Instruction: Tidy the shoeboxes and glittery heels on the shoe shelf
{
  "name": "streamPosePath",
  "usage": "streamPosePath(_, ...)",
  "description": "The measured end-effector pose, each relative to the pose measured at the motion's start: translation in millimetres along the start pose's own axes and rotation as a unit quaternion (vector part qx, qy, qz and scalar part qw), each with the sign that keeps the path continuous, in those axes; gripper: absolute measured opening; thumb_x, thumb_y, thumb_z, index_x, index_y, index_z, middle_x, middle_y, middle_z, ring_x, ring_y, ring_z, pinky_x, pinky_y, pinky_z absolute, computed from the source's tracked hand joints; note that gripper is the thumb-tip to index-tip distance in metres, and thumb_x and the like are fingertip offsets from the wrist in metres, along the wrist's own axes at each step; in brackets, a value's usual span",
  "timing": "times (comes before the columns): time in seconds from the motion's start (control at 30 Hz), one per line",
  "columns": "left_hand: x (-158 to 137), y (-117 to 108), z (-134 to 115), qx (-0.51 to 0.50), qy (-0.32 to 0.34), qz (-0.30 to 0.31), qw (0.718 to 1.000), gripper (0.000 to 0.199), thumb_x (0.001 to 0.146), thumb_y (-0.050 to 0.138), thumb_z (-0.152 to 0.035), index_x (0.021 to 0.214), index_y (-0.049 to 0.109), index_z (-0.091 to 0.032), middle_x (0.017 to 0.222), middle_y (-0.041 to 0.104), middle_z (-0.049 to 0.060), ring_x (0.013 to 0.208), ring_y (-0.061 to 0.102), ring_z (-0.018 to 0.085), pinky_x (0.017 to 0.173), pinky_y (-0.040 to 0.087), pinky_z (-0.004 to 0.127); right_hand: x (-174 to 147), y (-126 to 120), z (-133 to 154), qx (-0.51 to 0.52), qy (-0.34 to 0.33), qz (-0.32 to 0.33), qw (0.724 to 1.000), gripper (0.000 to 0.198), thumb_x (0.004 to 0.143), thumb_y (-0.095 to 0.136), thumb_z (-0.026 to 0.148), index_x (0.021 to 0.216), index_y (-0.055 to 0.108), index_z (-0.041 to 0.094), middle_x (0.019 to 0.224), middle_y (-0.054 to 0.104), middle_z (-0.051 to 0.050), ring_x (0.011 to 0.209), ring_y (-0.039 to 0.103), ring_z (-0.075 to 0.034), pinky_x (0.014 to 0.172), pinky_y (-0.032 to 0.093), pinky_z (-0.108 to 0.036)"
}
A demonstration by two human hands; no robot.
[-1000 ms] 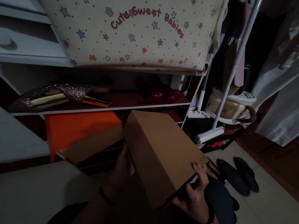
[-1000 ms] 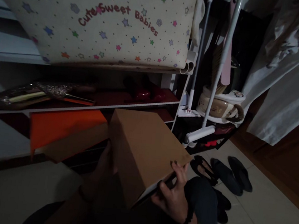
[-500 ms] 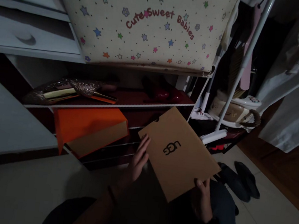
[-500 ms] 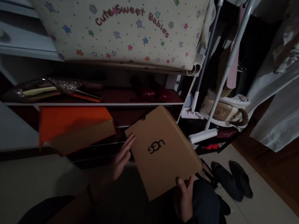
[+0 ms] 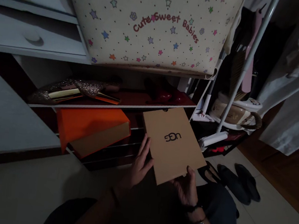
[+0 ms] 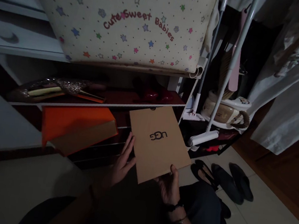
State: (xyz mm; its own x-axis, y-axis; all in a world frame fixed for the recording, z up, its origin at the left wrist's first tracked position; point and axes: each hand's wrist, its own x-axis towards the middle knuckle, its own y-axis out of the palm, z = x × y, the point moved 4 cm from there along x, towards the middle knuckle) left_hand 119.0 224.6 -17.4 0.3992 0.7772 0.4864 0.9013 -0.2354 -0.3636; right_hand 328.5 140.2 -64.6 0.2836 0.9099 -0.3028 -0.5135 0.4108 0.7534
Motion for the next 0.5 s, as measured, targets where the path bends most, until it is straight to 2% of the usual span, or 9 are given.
streamPosePath(0.17, -0.4, -5.2, -11.2, -0.013, -0.036, -0.012, 0.999, 0.072, 0.111, 0.048, -0.039, 0.174, 0.014, -0.04, 0.183, -0.006, 0.001, 0.169, 0.003, 0.028, 0.137, 0.012, 0.045, -9.7, 3.5, -8.4, -0.017, 0.011, 0.02, 1.0, 0.057, 0.078, 0.088, 0.053, 0.126, 0.069, 0.031, 0.125, 0.078, -0.004, 0.122, 0.071, -0.031, 0.099, 0.063, -0.058)
streamPosePath(0.3, -1.6, -6.7, -10.6, -0.044, -0.058, -0.031, 0.997, 0.072, 0.109, 0.05, -0.043, 0.174, 0.018, -0.038, 0.183, 0.001, 0.001, 0.169, 0.004, 0.028, 0.137, 0.008, 0.046, -10.2, 14.3, -8.3, -0.019, 0.02, 0.033, 0.999, 0.054, 0.081, 0.085, 0.057, 0.125, 0.068, 0.031, 0.127, 0.076, -0.004, 0.124, 0.07, -0.031, 0.1, 0.062, -0.061)
streamPosePath(0.5, -1.3, -9.6, 5.7, -0.063, -0.071, -0.055, 0.994, 0.072, 0.11, 0.046, -0.049, 0.174, 0.018, -0.034, 0.183, 0.007, 0.002, 0.169, 0.004, 0.025, 0.137, 0.003, 0.042, 27.4, 56.5, 0.1, -0.03, 0.027, 0.018, 0.999, 0.059, 0.073, 0.091, 0.055, 0.12, 0.067, 0.029, 0.12, 0.073, -0.004, 0.114, 0.071, -0.03, 0.096, 0.064, -0.062)
